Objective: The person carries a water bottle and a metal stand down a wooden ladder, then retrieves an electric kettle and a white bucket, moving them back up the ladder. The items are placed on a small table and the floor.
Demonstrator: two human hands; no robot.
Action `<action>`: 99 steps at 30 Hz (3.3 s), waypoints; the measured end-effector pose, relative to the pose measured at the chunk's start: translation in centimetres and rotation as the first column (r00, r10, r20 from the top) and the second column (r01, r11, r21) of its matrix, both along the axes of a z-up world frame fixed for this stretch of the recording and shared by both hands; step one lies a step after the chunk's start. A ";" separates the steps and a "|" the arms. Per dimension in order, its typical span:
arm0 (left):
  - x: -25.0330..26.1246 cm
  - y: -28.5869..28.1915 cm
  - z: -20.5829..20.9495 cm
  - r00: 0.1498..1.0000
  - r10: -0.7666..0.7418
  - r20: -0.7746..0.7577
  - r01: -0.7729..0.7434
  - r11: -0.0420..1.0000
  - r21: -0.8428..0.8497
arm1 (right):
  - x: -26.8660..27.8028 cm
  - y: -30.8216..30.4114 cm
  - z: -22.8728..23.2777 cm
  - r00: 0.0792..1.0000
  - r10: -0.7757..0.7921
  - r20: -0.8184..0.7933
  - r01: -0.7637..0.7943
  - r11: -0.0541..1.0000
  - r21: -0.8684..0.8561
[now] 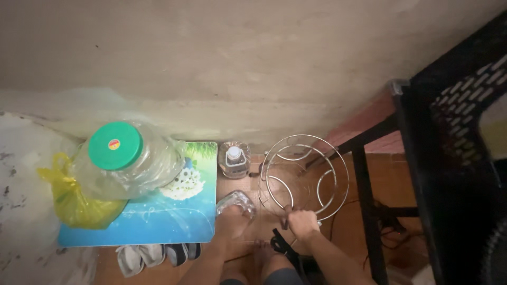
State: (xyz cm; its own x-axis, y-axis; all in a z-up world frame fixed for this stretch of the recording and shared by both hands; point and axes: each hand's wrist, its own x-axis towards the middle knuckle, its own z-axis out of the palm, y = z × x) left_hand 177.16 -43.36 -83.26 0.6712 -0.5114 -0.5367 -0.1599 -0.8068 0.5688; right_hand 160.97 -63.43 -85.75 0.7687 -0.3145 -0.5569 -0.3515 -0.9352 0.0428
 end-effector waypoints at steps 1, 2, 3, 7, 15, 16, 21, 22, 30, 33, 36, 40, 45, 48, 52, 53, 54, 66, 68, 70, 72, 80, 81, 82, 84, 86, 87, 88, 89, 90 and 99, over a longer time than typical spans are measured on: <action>-0.1 -0.2 0.1 1.000 -0.006 -0.008 0.006 1.000 -0.002 | 0.0 0.0 -0.5 1.000 0.001 0.012 -0.001 1.000 -0.011; 0.1 -0.3 0.2 1.000 -0.012 -0.012 0.012 1.000 -0.005 | 0.1 -0.1 -0.9 0.999 -0.017 0.027 0.017 1.000 0.004; 0.5 -0.4 0.2 1.000 -0.021 -0.011 0.021 1.000 -0.021 | 0.2 0.0 -1.2 0.998 -0.036 0.043 0.035 0.999 0.020; 1.2 -1.1 -1.0 0.988 -0.102 0.117 0.113 0.989 -0.092 | 1.0 0.4 -1.9 0.996 -0.071 0.057 0.070 0.997 0.018; 1.3 -0.7 -5.3 0.956 -0.232 0.181 0.248 0.966 -0.075 | 3.7 1.4 -0.9 0.973 -0.229 0.011 0.229 0.973 0.018; 0.8 -0.5 -5.9 0.958 -0.226 0.174 0.239 0.969 -0.060 | 3.8 1.7 -0.4 0.967 -0.254 0.013 0.253 0.967 0.022; 0.1 -0.6 -8.3 0.891 -0.370 0.261 0.382 0.924 0.008 | 4.8 2.1 2.8 0.964 -0.265 -0.006 0.265 0.964 0.030; -0.2 -0.4 -8.4 0.899 -0.369 0.236 0.374 0.927 0.028 | 4.6 2.5 3.4 0.964 -0.264 -0.020 0.264 0.964 0.032; -2.0 1.6 -4.3 0.969 -0.244 -0.036 0.244 0.970 0.003 | 2.1 6.0 7.0 0.939 -0.108 0.326 0.119 0.993 -0.015; -5.7 1.1 -4.1 0.970 0.023 -0.242 -0.046 0.995 -0.087 | 0.4 8.7 9.4 0.892 -0.209 0.401 0.140 0.971 0.196; -10.1 1.6 -4.3 0.653 0.266 -0.709 -0.574 0.784 -0.235 | 1.0 11.7 11.5 0.766 -0.633 0.114 0.520 0.714 0.469; -14.1 2.9 1.5 0.162 0.170 -0.972 -0.914 0.397 -0.082 | 0.3 15.5 13.8 0.495 -0.869 0.012 0.629 0.367 0.685; -15.5 5.2 15.3 0.058 0.277 -0.959 -0.930 0.364 0.049 | -2.1 19.7 17.5 0.301 -0.949 -0.094 0.378 0.028 0.925; -15.7 5.2 20.8 0.184 0.301 -0.936 -0.920 0.387 -0.057 | -2.4 19.5 19.5 0.218 -0.968 -0.123 0.265 -0.063 0.962; -17.2 4.7 26.5 0.237 0.210 -0.948 -0.875 0.469 -0.115 | -3.1 17.5 21.3 0.160 -0.984 -0.081 0.176 -0.052 0.983; -17.6 4.3 27.8 0.285 0.162 -0.945 -0.857 0.484 -0.175 | -3.4 16.9 22.1 0.115 -0.985 -0.129 0.173 -0.108 0.979; -18.0 4.0 28.9 0.319 0.162 -0.934 -0.843 0.499 -0.201 | -3.6 15.9 23.1 0.067 -0.982 -0.178 0.167 -0.165 0.972; -22.7 -0.9 22.5 0.576 -0.202 -0.792 -0.638 0.494 -0.590 | -14.1 21.9 45.9 0.127 -0.992 0.024 0.118 0.040 0.992; -25.6 -1.3 21.5 0.329 -0.296 -0.897 -0.707 0.552 -0.442 | -17.2 22.6 45.6 0.151 -0.928 0.341 0.068 0.353 0.933; -29.9 -0.5 23.4 0.001 -0.282 -0.960 -0.613 0.758 -0.223 | -21.1 23.6 44.7 0.085 -0.856 0.510 0.091 0.516 0.852; -35.1 1.4 27.2 -0.208 -0.306 -0.929 -0.501 0.849 -0.167 | -26.4 24.2 43.8 0.056 -0.760 0.647 0.161 0.647 0.746; -54.1 6.4 41.8 -0.295 -0.177 -0.939 -0.270 0.958 -0.095 | -51.8 29.6 38.8 -0.172 -0.592 0.787 0.749 0.440 0.495; -56.3 7.0 42.9 -0.328 -0.217 -0.919 -0.273 0.953 -0.128 | -55.5 30.4 37.9 -0.195 -0.640 0.743 0.833 0.292 0.470; -58.3 7.4 43.9 -0.362 -0.256 -0.897 -0.274 0.948 -0.160 | -59.4 31.1 37.4 -0.402 -0.656 0.639 0.764 0.145 0.629; -62.1 8.3 45.9 -0.400 -0.290 -0.869 -0.247 0.948 -0.203 | -65.8 34.4 37.7 -0.744 -0.595 0.304 0.443 -0.098 0.891; -66.0 9.2 47.5 -0.407 -0.291 -0.866 -0.188 0.954 -0.232 | -71.7 38.5 40.0 -0.881 -0.449 -0.151 -0.055 -0.219 0.974; -68.2 9.8 47.9 -0.423 -0.276 -0.863 -0.133 0.961 -0.242 | -73.7 40.5 41.3 -0.875 -0.435 -0.212 -0.183 -0.109 0.977; -70.2 10.4 48.3 -0.436 -0.262 -0.861 -0.082 0.964 -0.252 | -75.3 42.2 42.7 -0.861 -0.432 -0.269 -0.302 0.010 0.953; -72.1 10.8 48.6 -0.448 -0.247 -0.859 -0.031 0.965 -0.261 | -76.5 43.7 44.1 -0.841 -0.438 -0.317 -0.409 0.132 0.903; -74.0 11.4 48.8 -0.473 -0.233 -0.850 0.027 0.960 -0.279 | -77.5 45.0 45.4 -0.837 -0.425 -0.345 -0.462 0.208 0.862; -91.2 13.3 45.8 -0.467 -0.244 -0.850 0.438 0.771 -0.462 | -85.6 51.3 50.1 -0.878 -0.209 -0.431 -0.470 0.551 0.690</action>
State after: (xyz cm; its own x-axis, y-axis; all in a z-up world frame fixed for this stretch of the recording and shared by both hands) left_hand 85.93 -30.08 -37.45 -0.9496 -0.2425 -0.1986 0.1580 -0.9175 0.3650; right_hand 75.32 -12.13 -35.62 -0.5790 -0.7840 -0.2238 0.7519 -0.4072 -0.5185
